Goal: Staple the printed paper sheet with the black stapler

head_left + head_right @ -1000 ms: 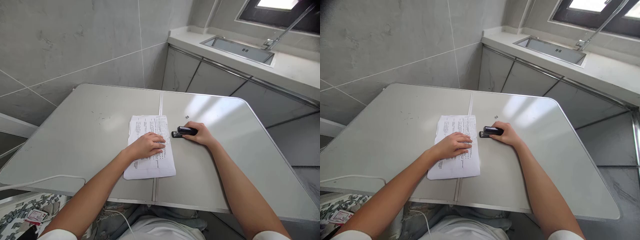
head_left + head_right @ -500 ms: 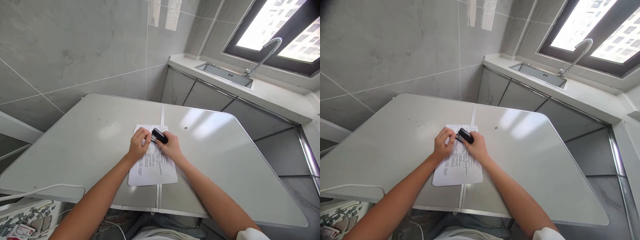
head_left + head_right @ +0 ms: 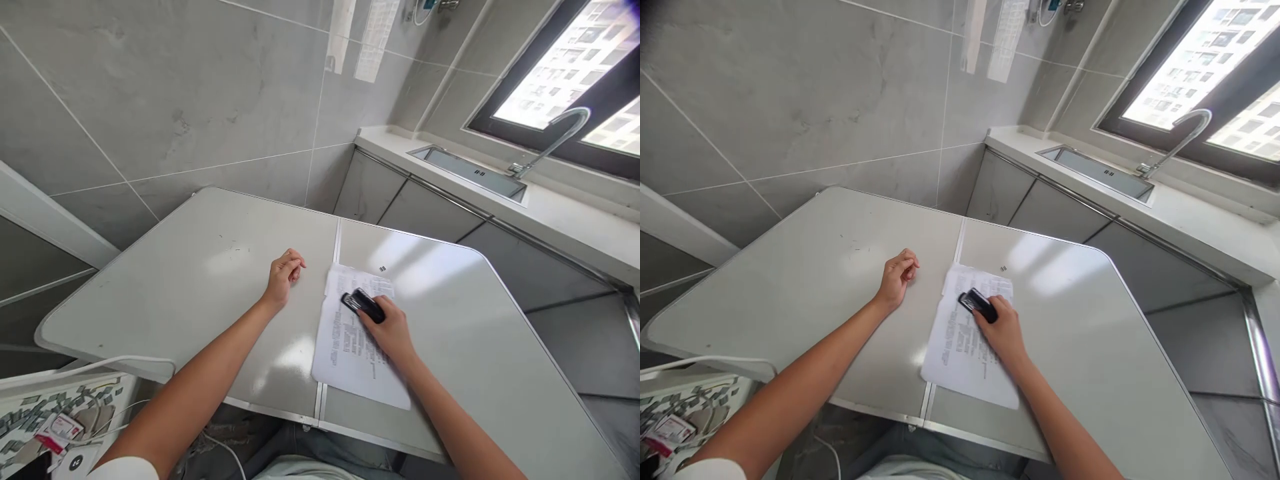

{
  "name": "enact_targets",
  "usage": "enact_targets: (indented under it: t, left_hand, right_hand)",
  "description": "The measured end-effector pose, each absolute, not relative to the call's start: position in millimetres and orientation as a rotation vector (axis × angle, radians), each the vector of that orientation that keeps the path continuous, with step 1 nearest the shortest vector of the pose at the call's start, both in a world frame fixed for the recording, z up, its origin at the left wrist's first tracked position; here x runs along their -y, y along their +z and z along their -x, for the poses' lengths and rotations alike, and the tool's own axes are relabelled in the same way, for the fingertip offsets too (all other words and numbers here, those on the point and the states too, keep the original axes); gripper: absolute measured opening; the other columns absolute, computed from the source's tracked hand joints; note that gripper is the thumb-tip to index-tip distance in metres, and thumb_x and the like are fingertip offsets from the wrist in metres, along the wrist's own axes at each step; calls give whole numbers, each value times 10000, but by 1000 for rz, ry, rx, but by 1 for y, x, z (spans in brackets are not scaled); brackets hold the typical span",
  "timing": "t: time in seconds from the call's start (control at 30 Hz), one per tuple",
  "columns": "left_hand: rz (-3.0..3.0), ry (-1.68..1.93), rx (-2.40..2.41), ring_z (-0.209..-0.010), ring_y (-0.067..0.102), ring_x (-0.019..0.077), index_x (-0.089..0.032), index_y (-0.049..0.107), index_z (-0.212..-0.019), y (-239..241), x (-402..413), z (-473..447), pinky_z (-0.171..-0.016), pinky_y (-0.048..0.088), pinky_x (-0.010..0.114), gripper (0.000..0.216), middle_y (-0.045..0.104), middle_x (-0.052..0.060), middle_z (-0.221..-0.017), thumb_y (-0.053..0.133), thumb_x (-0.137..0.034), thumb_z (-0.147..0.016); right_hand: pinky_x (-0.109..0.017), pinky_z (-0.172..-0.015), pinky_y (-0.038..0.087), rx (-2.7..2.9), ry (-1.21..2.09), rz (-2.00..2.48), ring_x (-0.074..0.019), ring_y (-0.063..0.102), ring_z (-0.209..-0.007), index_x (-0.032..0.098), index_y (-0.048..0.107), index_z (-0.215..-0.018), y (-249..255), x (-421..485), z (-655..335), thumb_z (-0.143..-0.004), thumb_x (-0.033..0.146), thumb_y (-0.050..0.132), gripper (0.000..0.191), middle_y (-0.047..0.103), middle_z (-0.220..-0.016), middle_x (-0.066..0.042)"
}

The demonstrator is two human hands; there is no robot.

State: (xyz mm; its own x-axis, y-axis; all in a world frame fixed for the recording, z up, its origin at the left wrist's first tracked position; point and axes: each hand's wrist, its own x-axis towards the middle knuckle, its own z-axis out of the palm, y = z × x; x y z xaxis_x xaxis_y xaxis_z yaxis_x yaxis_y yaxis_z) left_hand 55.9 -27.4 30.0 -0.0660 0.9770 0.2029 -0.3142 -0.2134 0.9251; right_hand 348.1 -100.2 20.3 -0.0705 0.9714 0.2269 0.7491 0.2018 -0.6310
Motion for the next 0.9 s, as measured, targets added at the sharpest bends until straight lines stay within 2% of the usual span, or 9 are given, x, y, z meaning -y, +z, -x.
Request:
enact_targets:
  t: [0.17,0.23,0.37,0.4,0.47,0.5,0.57,0.7,0.9]
  left_hand:
    - [-859,1533,-813,-554,347,81,-170,733,-711,25,16,-49,-494,299,240,203,483,15,-731,609,-259,-843]
    - [-748,1528,-775,-547,356,85,-171,738,-749,23,12,-46,-479,296,233,171,476,11,-701,599,-245,-816]
    - [-593,1527,-728,-537,395,76,-176,705,-786,24,9,-42,-462,297,223,102,493,0,-717,627,-242,-791]
    - [-582,1527,-723,-533,398,71,-175,693,-785,24,9,-41,-460,298,222,90,495,-3,-727,638,-246,-791]
    - [-577,1518,-719,-520,394,64,-173,677,-787,26,8,-40,-455,294,220,85,477,-13,-725,652,-253,-794]
    - [-579,1514,-718,-515,389,61,-172,672,-790,27,8,-40,-454,292,218,83,462,-18,-718,655,-253,-795]
    - [-580,1513,-717,-509,376,58,-170,666,-793,28,8,-39,-454,288,214,77,432,-26,-705,653,-246,-799]
    - [-594,1508,-726,-505,357,60,-176,645,-780,30,8,-37,-458,289,215,80,405,-32,-684,638,-248,-814]
    - [-601,1524,-772,-495,350,71,-189,606,-762,30,7,-34,-459,287,226,89,403,-35,-664,626,-264,-806]
  right_hand:
    - [-334,-682,452,1798,378,1732,-206,569,-717,237,576,-811,15,112,-402,-913,556,653,343,630,-798,-17]
    - [-337,-675,465,1810,462,1779,-208,583,-714,235,604,-840,21,111,-417,-896,580,667,355,646,-802,-18]
    - [-342,-756,517,1989,912,1628,-244,674,-888,256,679,-1179,42,91,-460,-840,572,723,466,747,-1056,-59]
    - [-343,-768,514,1950,897,1609,-250,677,-914,252,693,-1158,46,82,-473,-864,582,676,443,751,-1059,-67]
    - [-339,-728,475,1760,638,1762,-238,653,-810,231,699,-886,45,63,-499,-934,600,538,406,722,-834,-57]
    - [-339,-692,445,1673,473,1880,-224,612,-718,227,650,-742,41,54,-511,-942,597,503,445,667,-708,-45]
    - [-341,-634,374,1673,244,2097,-194,485,-587,237,539,-608,27,39,-527,-897,537,538,417,558,-569,-21]
    - [-330,-599,273,1731,-39,2197,-179,400,-596,239,455,-597,-1,27,-537,-880,431,512,347,546,-622,-31]
    - [-320,-614,287,1823,-39,2061,-190,452,-656,234,450,-634,-8,29,-543,-910,454,488,355,584,-697,-57]
